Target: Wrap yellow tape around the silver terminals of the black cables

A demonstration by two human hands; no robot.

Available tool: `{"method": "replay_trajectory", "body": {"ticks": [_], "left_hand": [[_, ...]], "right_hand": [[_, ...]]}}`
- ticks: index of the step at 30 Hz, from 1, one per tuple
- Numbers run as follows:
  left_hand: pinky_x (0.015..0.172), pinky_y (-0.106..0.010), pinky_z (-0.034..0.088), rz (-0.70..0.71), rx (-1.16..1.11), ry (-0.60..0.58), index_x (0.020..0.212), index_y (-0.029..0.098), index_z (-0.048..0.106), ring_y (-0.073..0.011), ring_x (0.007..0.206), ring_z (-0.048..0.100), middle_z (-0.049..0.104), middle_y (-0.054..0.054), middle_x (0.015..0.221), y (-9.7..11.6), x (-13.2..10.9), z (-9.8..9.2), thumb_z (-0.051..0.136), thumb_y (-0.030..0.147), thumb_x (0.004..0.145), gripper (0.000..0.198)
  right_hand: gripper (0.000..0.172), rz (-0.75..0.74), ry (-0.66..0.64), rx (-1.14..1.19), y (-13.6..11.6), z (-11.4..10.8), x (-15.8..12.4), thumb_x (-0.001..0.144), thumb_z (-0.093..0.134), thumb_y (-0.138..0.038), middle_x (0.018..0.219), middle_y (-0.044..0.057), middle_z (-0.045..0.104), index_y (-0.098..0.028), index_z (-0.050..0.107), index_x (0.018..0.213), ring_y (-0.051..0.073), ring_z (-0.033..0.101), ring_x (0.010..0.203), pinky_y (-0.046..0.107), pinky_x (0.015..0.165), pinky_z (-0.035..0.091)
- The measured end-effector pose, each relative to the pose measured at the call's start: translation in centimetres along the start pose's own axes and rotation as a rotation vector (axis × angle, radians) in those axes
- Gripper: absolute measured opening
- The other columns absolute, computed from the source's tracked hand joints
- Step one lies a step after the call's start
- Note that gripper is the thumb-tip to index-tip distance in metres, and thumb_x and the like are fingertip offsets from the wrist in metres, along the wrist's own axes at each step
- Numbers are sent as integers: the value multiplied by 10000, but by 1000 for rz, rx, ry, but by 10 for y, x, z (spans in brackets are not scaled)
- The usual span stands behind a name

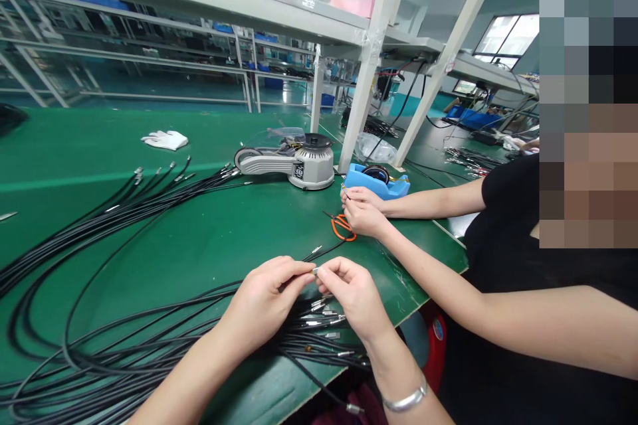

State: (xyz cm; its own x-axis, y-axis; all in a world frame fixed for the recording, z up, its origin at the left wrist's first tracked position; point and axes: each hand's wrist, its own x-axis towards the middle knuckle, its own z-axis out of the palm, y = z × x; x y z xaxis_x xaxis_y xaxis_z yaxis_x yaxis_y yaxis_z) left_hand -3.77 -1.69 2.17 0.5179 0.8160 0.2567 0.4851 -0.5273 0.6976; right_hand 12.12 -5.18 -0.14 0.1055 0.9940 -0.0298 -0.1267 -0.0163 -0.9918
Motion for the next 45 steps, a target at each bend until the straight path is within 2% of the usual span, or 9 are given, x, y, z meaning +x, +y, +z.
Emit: {"method": "replay_trajectory", "body": {"ticks": [7, 12, 18, 23, 29, 34, 40, 42, 45], "left_hand": [[736, -247, 455, 7, 34, -13, 904, 208, 667, -150, 791, 620, 687, -15, 842, -3, -1, 7, 461, 254, 899, 211], [792, -255, 460, 69, -17, 33, 1055, 220, 632, -148, 866, 611, 674, -22, 940, -7, -1, 7, 442, 244, 902, 245], [695, -254, 462, -126, -212, 215, 850, 211, 674, -141, 703, 603, 650, 4, 796, -3, 0, -3, 537, 319, 838, 174], [647, -253, 442, -334, -520, 113, 825, 175, 715, -122, 581, 554, 605, 22, 619, -2, 4, -12, 603, 350, 782, 212], [542, -221, 416, -418, -870, 20, 835, 132, 686, -86, 532, 505, 616, 4, 666, -9, 4, -12, 670, 323, 741, 214], [484, -206, 403, -456, -980, 32, 765, 123, 639, -77, 499, 490, 601, 9, 636, -8, 4, -14, 715, 323, 698, 224], [473, -214, 397, -493, -909, -9, 767, 125, 629, -82, 477, 472, 592, 11, 612, -4, 4, -16, 687, 365, 683, 261], [465, -218, 378, -513, -761, -25, 755, 133, 626, -89, 467, 461, 585, 16, 594, 0, 4, -16, 655, 381, 687, 259], [488, -223, 355, -478, -468, -54, 690, 151, 627, -100, 483, 458, 580, 22, 571, 7, 3, -15, 589, 366, 715, 220]], "right_hand": [[200, 25, 69, 26, 3, 3, 0, 719, 669, -323, 591, -16, 588, -153, 596, 644, 107, 506, 559, 239, 574, 416], [199, 20, 83, 8, -7, 6, 4, 719, 672, -320, 611, -6, 613, -140, 619, 656, 100, 523, 562, 230, 579, 429], [207, -60, 2, 26, -18, 9, 12, 757, 664, -349, 704, 18, 662, -141, 667, 763, 111, 569, 613, 232, 609, 468], [197, -135, 47, -90, -15, 15, 12, 768, 661, -306, 812, 46, 703, -153, 690, 888, 142, 608, 687, 264, 669, 496], [178, -215, 36, -183, -15, 19, 12, 791, 634, -291, 886, 80, 735, -151, 707, 872, 196, 663, 770, 310, 729, 521], [186, -199, 44, -224, -12, 19, 12, 782, 639, -285, 859, 84, 738, -143, 712, 875, 206, 674, 755, 317, 719, 534], [181, -298, 49, -334, -14, 16, 9, 821, 600, -239, 881, 79, 724, -141, 696, 939, 179, 665, 752, 289, 705, 538], [196, -425, 21, -492, -20, 8, 8, 835, 585, -203, 914, 76, 707, -142, 687, 991, 162, 650, 755, 281, 727, 529], [200, -605, -130, -772, -30, -7, 8, 858, 578, -186, 958, 66, 698, -162, 688, 1023, 160, 637, 830, 280, 810, 497]]}}
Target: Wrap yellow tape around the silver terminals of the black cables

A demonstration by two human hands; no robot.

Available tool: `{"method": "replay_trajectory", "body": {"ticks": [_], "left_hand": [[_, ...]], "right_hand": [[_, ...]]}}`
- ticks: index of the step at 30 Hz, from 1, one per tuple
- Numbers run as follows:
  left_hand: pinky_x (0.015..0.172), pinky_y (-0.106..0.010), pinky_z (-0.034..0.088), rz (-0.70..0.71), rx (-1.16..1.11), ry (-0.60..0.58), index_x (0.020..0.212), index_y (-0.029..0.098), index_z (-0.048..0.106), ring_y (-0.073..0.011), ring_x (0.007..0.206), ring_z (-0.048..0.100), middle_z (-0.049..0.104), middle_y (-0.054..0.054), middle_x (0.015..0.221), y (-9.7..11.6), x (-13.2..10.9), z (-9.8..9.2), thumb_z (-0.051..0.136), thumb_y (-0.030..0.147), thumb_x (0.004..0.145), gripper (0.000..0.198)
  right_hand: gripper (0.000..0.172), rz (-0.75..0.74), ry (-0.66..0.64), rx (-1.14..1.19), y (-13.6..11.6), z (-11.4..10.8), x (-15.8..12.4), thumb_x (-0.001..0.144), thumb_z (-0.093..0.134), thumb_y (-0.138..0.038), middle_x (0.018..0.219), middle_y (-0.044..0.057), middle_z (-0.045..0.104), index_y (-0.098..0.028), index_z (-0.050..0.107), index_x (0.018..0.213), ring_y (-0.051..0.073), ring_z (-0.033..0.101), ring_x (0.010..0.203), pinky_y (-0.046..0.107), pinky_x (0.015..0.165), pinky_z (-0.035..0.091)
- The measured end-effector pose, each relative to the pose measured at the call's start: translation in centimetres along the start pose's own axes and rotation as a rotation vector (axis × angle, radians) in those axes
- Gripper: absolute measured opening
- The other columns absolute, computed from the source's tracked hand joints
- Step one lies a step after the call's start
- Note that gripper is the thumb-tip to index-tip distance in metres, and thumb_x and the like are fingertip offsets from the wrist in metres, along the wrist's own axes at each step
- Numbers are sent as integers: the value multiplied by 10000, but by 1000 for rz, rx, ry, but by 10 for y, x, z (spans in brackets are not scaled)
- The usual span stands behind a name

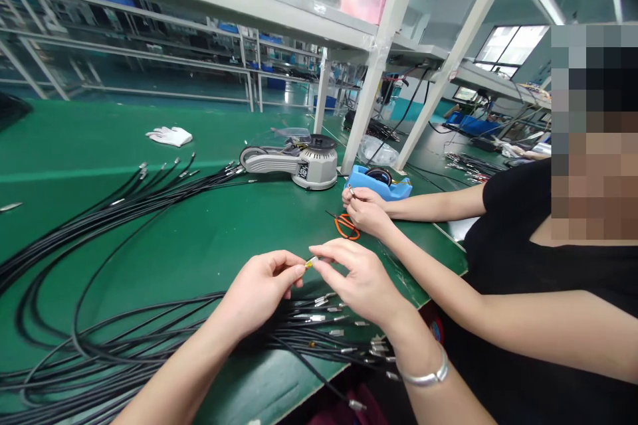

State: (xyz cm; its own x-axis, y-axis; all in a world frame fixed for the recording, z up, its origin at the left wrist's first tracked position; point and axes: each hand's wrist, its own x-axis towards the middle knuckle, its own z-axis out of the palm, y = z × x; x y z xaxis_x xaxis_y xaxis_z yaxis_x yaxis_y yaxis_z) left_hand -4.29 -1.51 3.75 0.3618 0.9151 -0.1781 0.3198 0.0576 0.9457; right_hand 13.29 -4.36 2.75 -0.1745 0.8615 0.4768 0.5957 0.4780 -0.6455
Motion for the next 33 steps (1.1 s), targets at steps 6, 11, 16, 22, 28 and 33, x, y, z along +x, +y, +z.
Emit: {"method": "replay_trajectory", "body": {"ticks": [6, 11, 16, 22, 28, 33], "left_hand": [[603, -257, 391, 60, 345, -16, 747, 185, 676, -158, 607, 549, 668, 2, 665, 1, -5, 7, 512, 334, 767, 222], [635, -266, 391, 104, 472, -53, 718, 211, 672, -186, 674, 596, 692, -4, 704, -5, -4, 10, 488, 287, 779, 208], [664, -276, 393, 198, 547, -49, 730, 230, 659, -201, 726, 615, 702, -9, 760, -9, -4, 11, 477, 259, 808, 200], [702, -279, 409, 297, 607, -50, 781, 221, 646, -195, 770, 611, 689, -20, 804, -13, -4, 13, 462, 236, 853, 199], [734, -275, 418, 451, 707, -100, 844, 194, 624, -178, 801, 573, 634, -28, 817, -20, -2, 13, 411, 182, 896, 219], [703, -265, 408, 563, 776, -98, 832, 181, 598, -167, 770, 542, 594, -26, 777, -24, 0, 12, 380, 141, 914, 236]], "right_hand": [[174, -166, -277, -351, 1, -13, -1, 903, 528, -218, 857, 49, 704, -165, 691, 935, 164, 631, 802, 264, 755, 463], [162, -174, -405, -567, -11, -11, 1, 856, 542, -218, 724, 36, 693, -177, 683, 789, 182, 625, 679, 281, 617, 408], [175, -112, -445, -537, -11, -11, 7, 807, 549, -193, 679, 27, 707, -197, 691, 705, 171, 623, 626, 270, 561, 350], [165, 23, -419, -391, -4, -11, 8, 751, 564, -165, 664, 11, 712, -215, 716, 713, 155, 618, 616, 247, 575, 355], [201, 192, -522, -106, 9, -14, 10, 754, 525, -185, 633, -10, 695, -196, 723, 715, 120, 582, 572, 198, 527, 375], [171, 266, -547, 76, 22, -13, 12, 724, 568, -208, 538, -34, 611, -159, 729, 693, 96, 511, 525, 162, 471, 354]]}}
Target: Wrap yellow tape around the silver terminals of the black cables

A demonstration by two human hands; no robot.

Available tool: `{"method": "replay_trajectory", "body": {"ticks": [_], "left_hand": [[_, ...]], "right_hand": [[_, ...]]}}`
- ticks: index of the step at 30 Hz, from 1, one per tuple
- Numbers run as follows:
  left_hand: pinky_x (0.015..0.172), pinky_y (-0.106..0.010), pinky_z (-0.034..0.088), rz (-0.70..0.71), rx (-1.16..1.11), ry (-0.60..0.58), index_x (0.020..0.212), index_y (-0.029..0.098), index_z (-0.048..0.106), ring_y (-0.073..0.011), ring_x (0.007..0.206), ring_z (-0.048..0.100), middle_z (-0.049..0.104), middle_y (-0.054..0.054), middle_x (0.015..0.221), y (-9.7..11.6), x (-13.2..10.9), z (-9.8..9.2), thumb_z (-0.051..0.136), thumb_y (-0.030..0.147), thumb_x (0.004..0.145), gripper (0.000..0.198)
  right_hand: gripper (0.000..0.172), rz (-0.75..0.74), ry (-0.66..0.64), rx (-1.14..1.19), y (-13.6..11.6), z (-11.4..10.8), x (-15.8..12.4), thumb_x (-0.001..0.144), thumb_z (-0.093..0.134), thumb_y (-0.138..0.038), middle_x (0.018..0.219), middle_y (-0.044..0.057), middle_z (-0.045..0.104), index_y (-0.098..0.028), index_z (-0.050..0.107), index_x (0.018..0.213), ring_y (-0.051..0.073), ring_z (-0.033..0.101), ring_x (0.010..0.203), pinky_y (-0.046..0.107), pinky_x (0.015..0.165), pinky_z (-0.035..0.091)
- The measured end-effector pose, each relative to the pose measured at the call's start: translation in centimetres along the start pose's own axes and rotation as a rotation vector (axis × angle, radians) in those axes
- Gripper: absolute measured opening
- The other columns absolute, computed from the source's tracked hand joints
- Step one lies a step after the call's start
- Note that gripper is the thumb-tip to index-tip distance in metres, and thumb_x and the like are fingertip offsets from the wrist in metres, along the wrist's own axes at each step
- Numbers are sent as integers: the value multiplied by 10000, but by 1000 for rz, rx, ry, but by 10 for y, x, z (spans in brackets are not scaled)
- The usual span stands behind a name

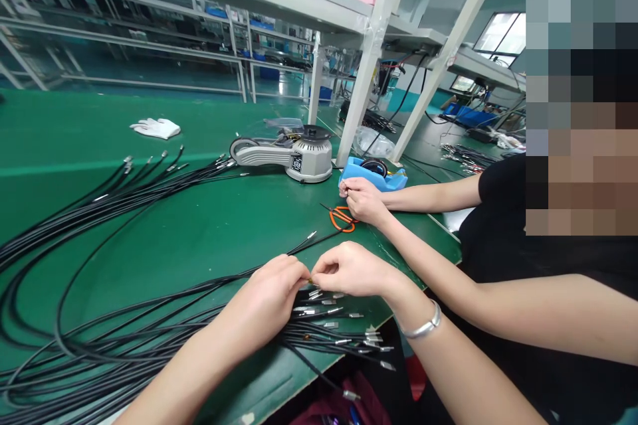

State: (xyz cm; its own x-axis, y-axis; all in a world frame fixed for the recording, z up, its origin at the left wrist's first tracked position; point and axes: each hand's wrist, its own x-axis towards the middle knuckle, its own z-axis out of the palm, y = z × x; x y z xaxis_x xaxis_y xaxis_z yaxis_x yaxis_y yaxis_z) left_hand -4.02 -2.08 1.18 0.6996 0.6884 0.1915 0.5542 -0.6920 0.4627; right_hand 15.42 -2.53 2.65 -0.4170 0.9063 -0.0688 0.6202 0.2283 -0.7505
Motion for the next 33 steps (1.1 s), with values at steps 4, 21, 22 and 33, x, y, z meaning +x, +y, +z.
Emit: {"method": "replay_trajectory", "body": {"ticks": [4, 21, 22, 33], "left_hand": [[696, -263, 404, 61, 18, 23, 840, 177, 586, -163, 768, 522, 581, -28, 773, -2, 0, 0, 357, 136, 928, 249], [742, -263, 442, 14, -186, 232, 878, 212, 602, -147, 819, 567, 635, -10, 845, -4, 3, -8, 448, 226, 917, 160], [751, -269, 446, -12, -200, 231, 877, 216, 605, -152, 824, 573, 638, -10, 852, -3, 3, -8, 457, 243, 911, 154], [700, -272, 425, -145, -91, 129, 822, 202, 666, -173, 758, 587, 641, -19, 753, -1, 2, -10, 463, 266, 895, 224]], "right_hand": [[137, 45, -21, 166, 6, 0, 3, 688, 591, -185, 561, -35, 620, -150, 723, 673, 91, 495, 523, 158, 470, 363], [284, 78, 223, 838, 11, 18, -3, 697, 732, -366, 694, 30, 703, -130, 717, 856, 140, 656, 657, 269, 670, 517], [278, 64, 259, 844, 10, 20, -3, 688, 740, -362, 694, 25, 700, -134, 715, 847, 145, 657, 666, 279, 683, 520], [185, -118, 402, 27, -14, 20, -14, 827, 569, -195, 861, 30, 710, -211, 732, 913, 159, 643, 793, 264, 745, 487]]}}
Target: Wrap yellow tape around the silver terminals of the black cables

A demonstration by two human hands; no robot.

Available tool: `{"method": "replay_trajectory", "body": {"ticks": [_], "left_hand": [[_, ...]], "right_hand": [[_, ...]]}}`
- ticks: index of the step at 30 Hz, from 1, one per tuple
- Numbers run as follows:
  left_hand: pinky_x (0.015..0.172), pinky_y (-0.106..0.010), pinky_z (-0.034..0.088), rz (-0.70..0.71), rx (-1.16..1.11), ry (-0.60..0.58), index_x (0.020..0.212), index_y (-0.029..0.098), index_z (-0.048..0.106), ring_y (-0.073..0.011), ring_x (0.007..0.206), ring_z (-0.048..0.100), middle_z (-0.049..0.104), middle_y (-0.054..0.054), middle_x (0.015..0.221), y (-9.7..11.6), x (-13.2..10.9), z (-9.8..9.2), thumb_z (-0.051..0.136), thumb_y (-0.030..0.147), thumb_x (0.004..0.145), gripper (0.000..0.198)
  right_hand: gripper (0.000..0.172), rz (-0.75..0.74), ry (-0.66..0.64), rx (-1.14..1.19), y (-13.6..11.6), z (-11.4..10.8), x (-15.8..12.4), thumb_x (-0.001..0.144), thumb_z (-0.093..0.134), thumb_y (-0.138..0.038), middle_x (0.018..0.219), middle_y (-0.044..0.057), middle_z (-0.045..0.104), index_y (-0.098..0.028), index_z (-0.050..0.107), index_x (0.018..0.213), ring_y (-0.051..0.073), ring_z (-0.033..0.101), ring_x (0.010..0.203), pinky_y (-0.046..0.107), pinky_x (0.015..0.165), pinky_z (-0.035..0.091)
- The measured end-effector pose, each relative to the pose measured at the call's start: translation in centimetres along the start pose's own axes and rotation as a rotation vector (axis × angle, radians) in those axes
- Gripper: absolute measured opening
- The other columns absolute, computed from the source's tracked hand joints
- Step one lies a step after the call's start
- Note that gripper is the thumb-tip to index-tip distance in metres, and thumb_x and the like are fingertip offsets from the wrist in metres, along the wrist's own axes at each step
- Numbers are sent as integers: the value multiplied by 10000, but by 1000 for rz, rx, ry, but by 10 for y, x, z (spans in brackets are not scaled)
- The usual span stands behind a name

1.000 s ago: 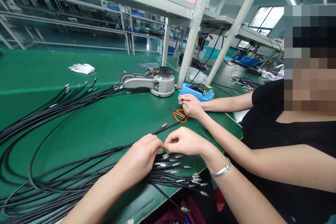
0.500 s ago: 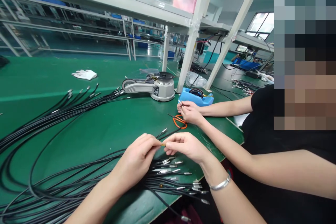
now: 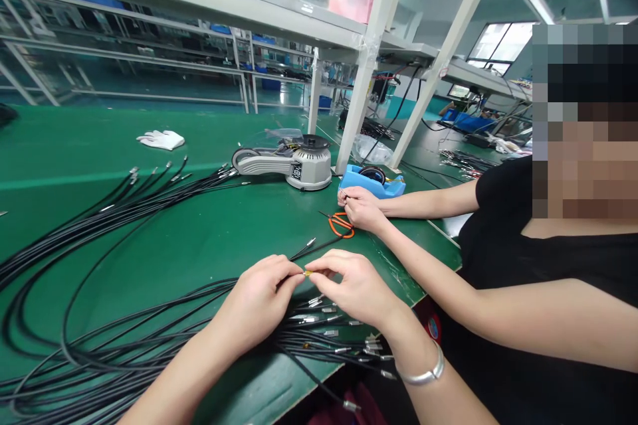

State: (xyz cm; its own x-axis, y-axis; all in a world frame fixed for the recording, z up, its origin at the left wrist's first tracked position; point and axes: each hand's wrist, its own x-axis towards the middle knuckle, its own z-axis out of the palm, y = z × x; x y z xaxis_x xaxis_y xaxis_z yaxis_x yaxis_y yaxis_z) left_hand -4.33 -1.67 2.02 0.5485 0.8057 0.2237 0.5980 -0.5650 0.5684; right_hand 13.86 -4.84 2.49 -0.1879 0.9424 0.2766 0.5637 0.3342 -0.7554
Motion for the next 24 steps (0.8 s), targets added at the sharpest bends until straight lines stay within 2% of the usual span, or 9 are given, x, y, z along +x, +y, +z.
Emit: {"method": "replay_trajectory", "body": {"ticks": [3, 7, 12, 17, 20, 24], "left_hand": [[689, -274, 408, 69, 103, -10, 817, 192, 658, -173, 756, 568, 624, -26, 741, 0, -1, 3, 438, 230, 908, 241], [677, -278, 396, 116, 183, -23, 806, 182, 653, -177, 751, 548, 611, -34, 729, -1, -2, 5, 415, 215, 921, 267], [669, -271, 392, 116, 186, -35, 808, 179, 656, -171, 747, 540, 610, -29, 723, -1, -2, 6, 424, 214, 923, 261], [668, -278, 382, 133, 195, -50, 808, 176, 657, -171, 739, 530, 602, -23, 714, 0, -1, 7, 421, 197, 922, 263], [687, -271, 390, 96, 146, -34, 818, 178, 654, -163, 757, 542, 606, -17, 733, -1, -2, 7, 433, 206, 922, 245], [699, -269, 395, 57, 126, -53, 818, 184, 651, -161, 768, 547, 608, -11, 743, -1, -2, 6, 445, 223, 920, 233]], "right_hand": [[175, -50, -45, -226, -8, -4, 2, 804, 571, -165, 785, 17, 701, -213, 734, 850, 146, 630, 729, 241, 695, 459], [150, -49, -98, -321, -13, -5, 8, 759, 577, -148, 706, 8, 693, -202, 716, 748, 134, 609, 652, 219, 630, 432], [136, -35, -125, -227, -3, -3, 12, 725, 578, -151, 664, -3, 686, -190, 706, 701, 123, 599, 618, 198, 576, 411], [120, 104, -150, -82, 9, -1, 14, 690, 575, -154, 615, -25, 665, -187, 688, 669, 111, 589, 583, 182, 537, 400], [142, 136, -176, -2, 11, -4, 14, 728, 562, -181, 652, -13, 681, -178, 703, 712, 118, 607, 626, 179, 564, 421], [193, 104, -274, 14, 8, -11, 15, 788, 551, -236, 687, 9, 709, -172, 732, 803, 120, 619, 625, 179, 557, 428]]}}
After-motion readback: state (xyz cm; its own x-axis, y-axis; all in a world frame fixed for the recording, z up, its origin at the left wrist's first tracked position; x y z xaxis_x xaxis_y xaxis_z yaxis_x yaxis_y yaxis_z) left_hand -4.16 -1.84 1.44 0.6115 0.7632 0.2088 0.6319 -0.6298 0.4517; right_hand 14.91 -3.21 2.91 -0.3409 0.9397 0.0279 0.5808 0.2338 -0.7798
